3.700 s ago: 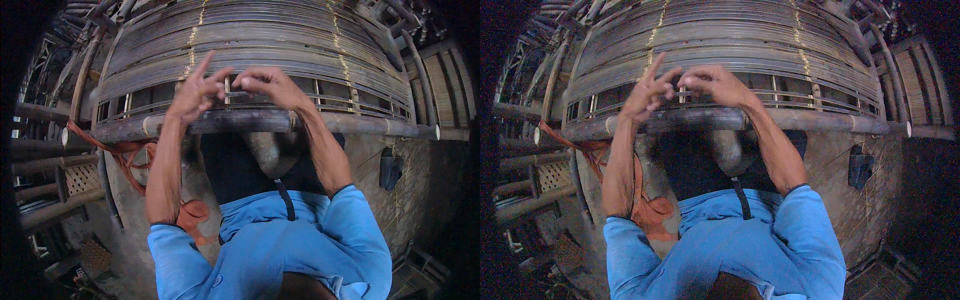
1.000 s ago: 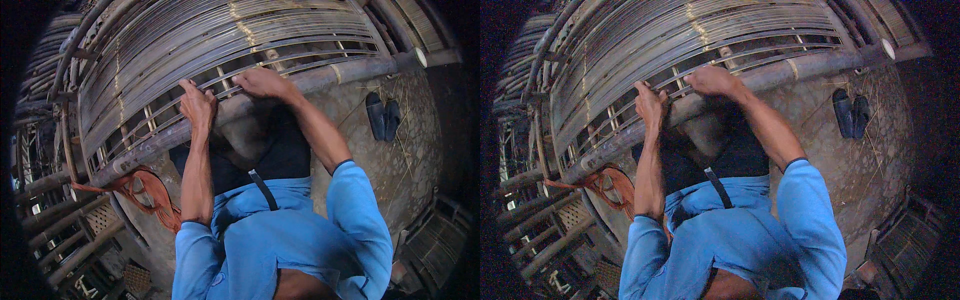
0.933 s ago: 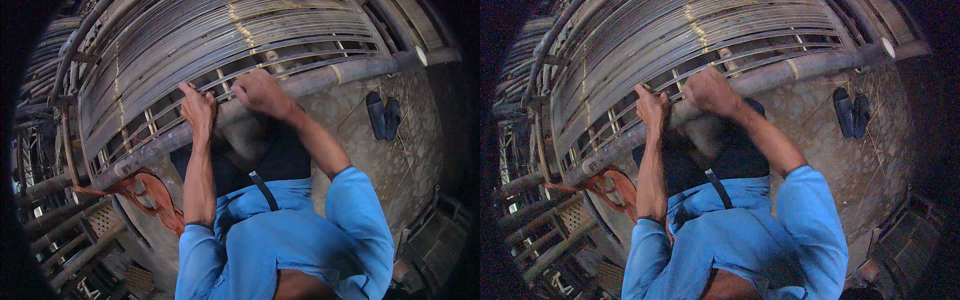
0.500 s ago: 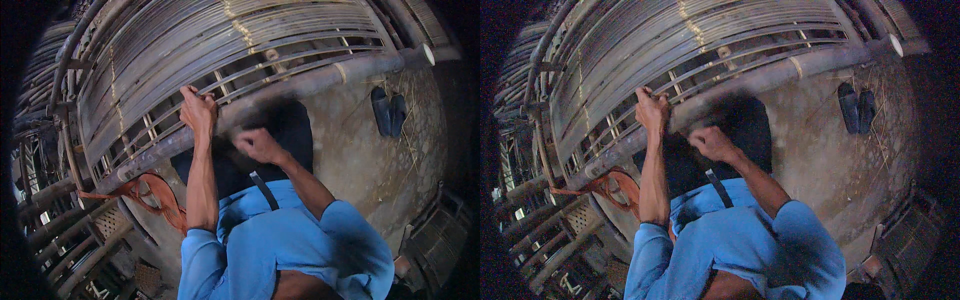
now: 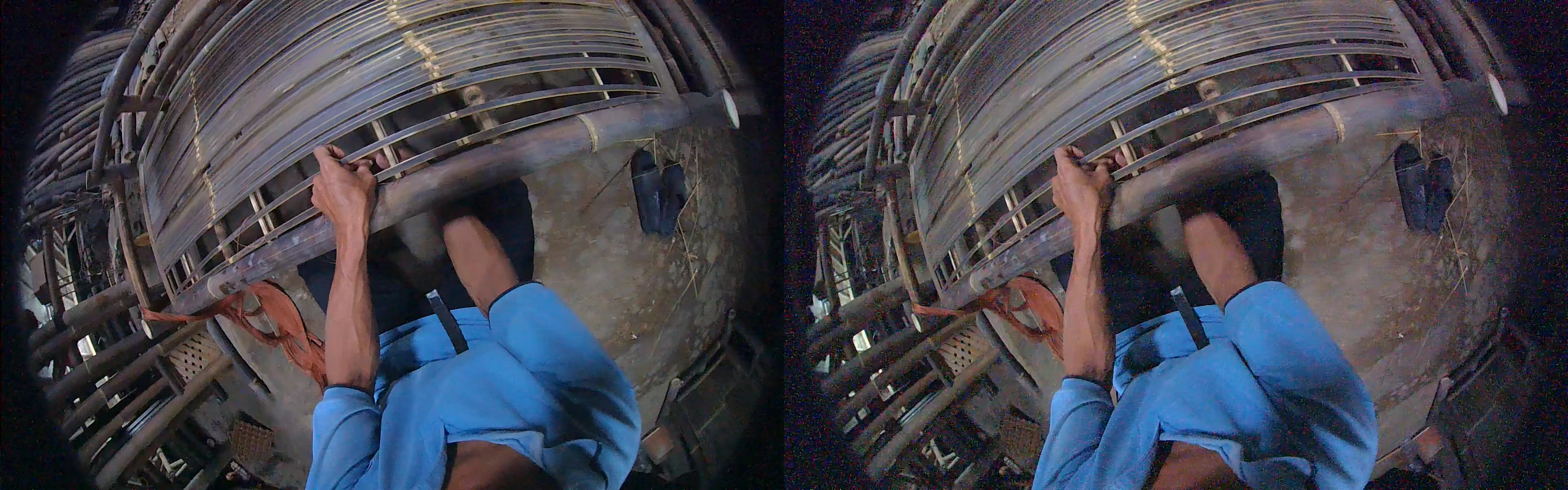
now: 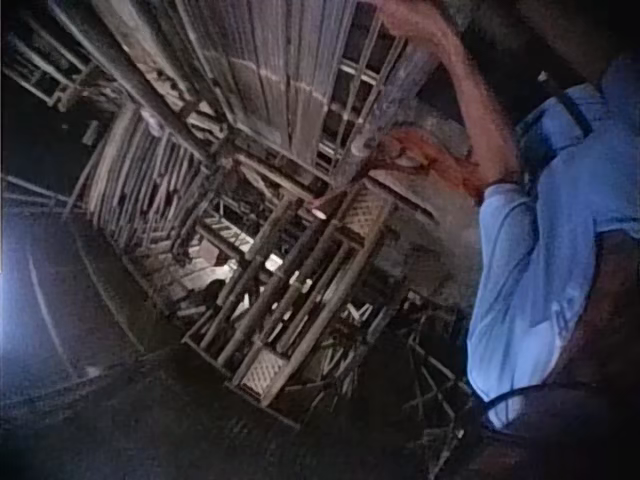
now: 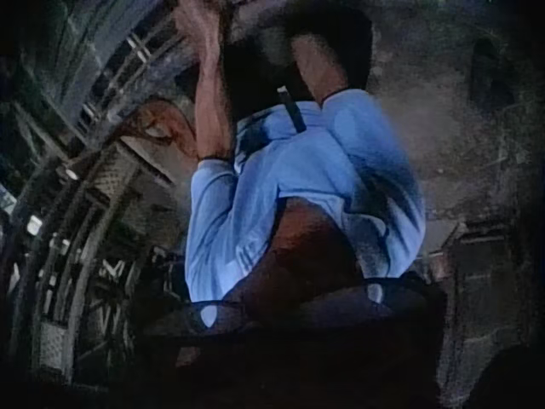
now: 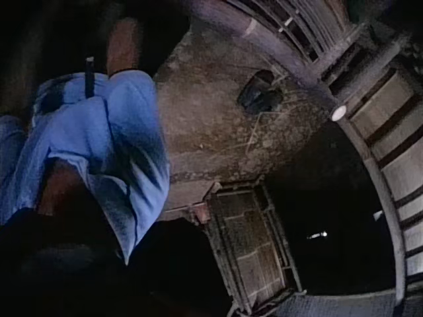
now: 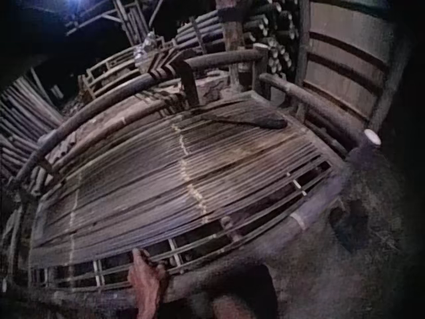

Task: The person weaves a bamboo mat by threading a long thin strand through the horizontal supports of a wooden frame by hand.

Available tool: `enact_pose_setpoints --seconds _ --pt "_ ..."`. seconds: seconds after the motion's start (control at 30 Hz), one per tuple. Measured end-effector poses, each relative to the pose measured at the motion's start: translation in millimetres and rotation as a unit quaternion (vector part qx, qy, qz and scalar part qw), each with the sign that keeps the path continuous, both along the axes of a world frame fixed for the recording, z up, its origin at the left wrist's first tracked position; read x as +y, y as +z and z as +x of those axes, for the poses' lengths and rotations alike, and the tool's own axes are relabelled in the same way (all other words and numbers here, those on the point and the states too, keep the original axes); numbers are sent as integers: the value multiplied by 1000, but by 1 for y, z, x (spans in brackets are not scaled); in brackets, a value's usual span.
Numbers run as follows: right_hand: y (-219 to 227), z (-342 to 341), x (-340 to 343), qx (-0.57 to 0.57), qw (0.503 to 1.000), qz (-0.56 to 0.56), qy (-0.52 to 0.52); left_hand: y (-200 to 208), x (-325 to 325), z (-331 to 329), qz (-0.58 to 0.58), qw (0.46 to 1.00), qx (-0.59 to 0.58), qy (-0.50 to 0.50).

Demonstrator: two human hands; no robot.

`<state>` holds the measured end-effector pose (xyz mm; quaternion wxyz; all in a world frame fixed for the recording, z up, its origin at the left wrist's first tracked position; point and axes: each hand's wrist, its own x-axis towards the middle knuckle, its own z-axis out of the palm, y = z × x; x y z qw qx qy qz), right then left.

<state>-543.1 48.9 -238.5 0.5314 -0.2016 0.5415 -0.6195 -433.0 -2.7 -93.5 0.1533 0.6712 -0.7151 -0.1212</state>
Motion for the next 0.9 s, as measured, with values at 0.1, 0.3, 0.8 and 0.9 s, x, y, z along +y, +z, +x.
enact_pose_setpoints --seconds 0.1,0.3,0.8,0.9 --pt "1 1 1 -11 1000 -5 -6 -1 0 1 -24 1000 -7 4" --pt "6 -17 6 -9 1000 -9 -24 14 3 0 -7 996 -42 -84" --pt "13 -48 7 -1 999 -16 -36 -2 24 -64 3 916 264 -302" --pt "12 -50 7 0 999 -14 -41 -3 25 -65 -6 918 255 -302"
